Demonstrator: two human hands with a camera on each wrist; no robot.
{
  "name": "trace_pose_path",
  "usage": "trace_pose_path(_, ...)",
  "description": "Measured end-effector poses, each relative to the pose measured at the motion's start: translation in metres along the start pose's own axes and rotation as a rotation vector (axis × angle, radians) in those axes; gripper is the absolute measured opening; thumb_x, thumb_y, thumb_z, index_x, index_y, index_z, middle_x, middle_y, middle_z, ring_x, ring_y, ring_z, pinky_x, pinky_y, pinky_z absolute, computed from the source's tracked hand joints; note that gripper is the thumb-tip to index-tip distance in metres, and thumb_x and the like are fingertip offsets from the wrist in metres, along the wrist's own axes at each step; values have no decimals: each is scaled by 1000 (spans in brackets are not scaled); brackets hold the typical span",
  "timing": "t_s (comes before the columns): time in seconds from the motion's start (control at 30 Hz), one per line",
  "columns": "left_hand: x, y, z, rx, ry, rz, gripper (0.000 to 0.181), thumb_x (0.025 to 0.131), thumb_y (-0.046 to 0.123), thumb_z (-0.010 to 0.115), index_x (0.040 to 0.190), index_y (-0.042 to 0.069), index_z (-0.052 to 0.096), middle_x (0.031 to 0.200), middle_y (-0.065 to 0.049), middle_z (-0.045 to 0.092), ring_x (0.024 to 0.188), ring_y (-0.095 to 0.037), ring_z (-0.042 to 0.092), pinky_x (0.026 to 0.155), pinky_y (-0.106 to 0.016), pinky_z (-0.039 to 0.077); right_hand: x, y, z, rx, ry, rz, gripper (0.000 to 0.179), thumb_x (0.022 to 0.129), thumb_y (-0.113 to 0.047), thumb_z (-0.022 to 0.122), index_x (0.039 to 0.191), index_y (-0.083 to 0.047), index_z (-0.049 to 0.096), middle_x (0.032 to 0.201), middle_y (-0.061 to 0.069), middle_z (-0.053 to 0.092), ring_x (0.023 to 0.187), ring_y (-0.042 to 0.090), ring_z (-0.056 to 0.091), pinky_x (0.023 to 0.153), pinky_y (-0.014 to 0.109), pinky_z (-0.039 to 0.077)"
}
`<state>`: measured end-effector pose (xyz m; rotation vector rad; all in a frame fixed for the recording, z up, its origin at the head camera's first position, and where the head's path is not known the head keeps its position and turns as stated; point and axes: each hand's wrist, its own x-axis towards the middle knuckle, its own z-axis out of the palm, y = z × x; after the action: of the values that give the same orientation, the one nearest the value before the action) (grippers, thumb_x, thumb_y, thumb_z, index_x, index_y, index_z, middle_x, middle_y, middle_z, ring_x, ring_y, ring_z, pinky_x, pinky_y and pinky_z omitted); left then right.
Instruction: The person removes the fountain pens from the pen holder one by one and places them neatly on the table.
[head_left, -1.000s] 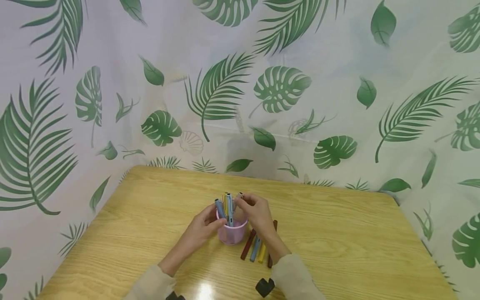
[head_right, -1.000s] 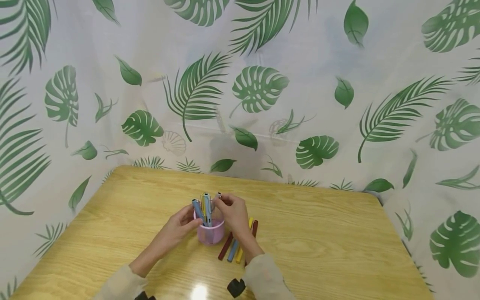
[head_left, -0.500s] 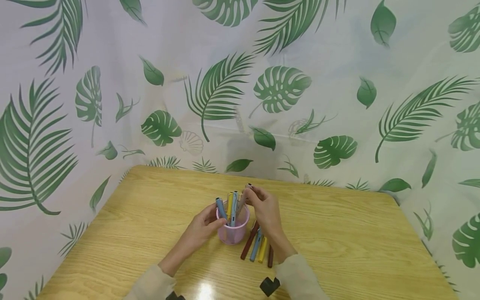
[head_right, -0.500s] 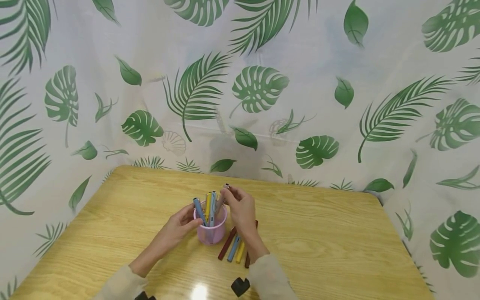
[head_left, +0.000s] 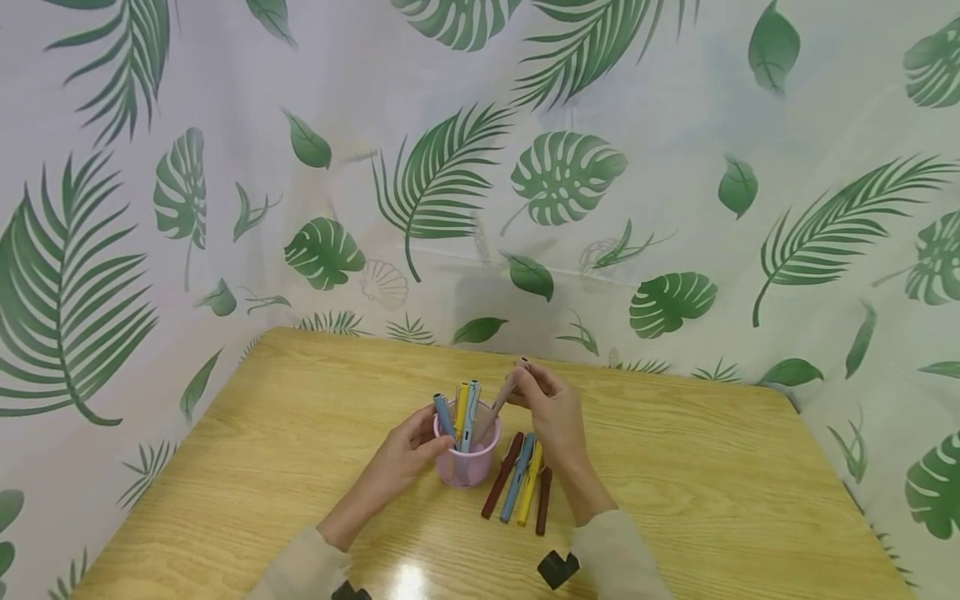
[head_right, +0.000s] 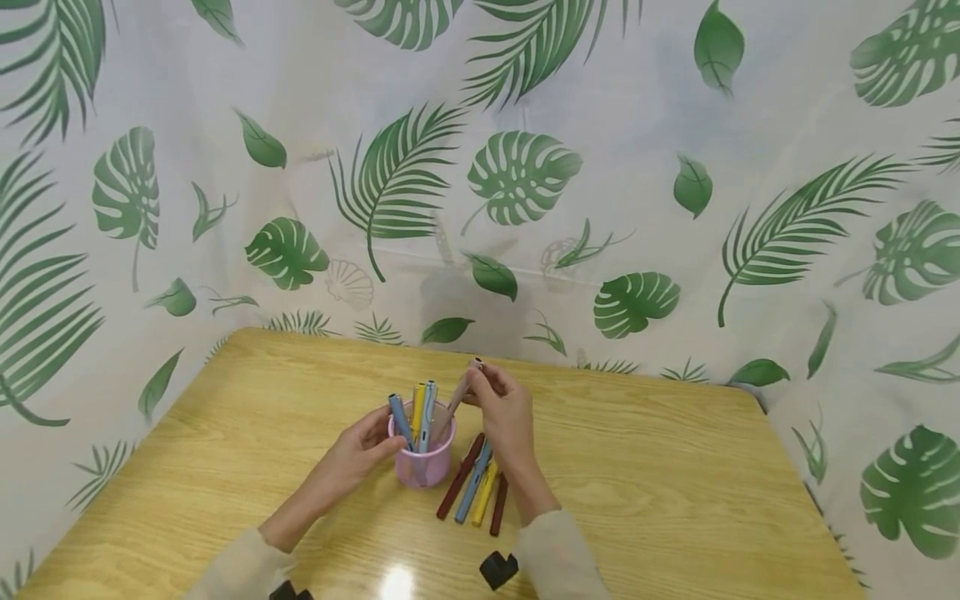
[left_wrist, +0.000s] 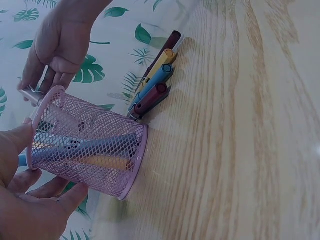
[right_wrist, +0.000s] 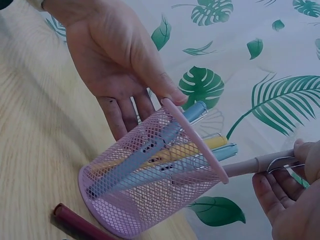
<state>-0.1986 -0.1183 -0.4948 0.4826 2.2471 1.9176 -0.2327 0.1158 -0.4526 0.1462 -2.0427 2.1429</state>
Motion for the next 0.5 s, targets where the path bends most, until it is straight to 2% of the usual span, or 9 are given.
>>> trace_pose_path(0.3, 0, 0, -1, -11, -16, -2, 66, 105, 21, 63, 159, -2, 32, 142, -25, 57, 133, -40, 54, 110, -48, 48, 2, -10, -11, 81, 31, -37, 31, 104, -15, 65, 126, 7, 67, 102, 9, 73, 87, 19, 73, 90, 38, 60)
trace_pose_path(0.5, 0, 0, -1, -20, -20, -8, 66, 106, 22, 63, 159, -1, 32, 143, -25, 56, 134, -40, 53, 110, -48, 48, 1, -18, -25, 91, 49, -56, 33, 105, -19, 64, 124, 7, 66, 101, 10, 72, 87, 19, 73, 93, 37, 59)
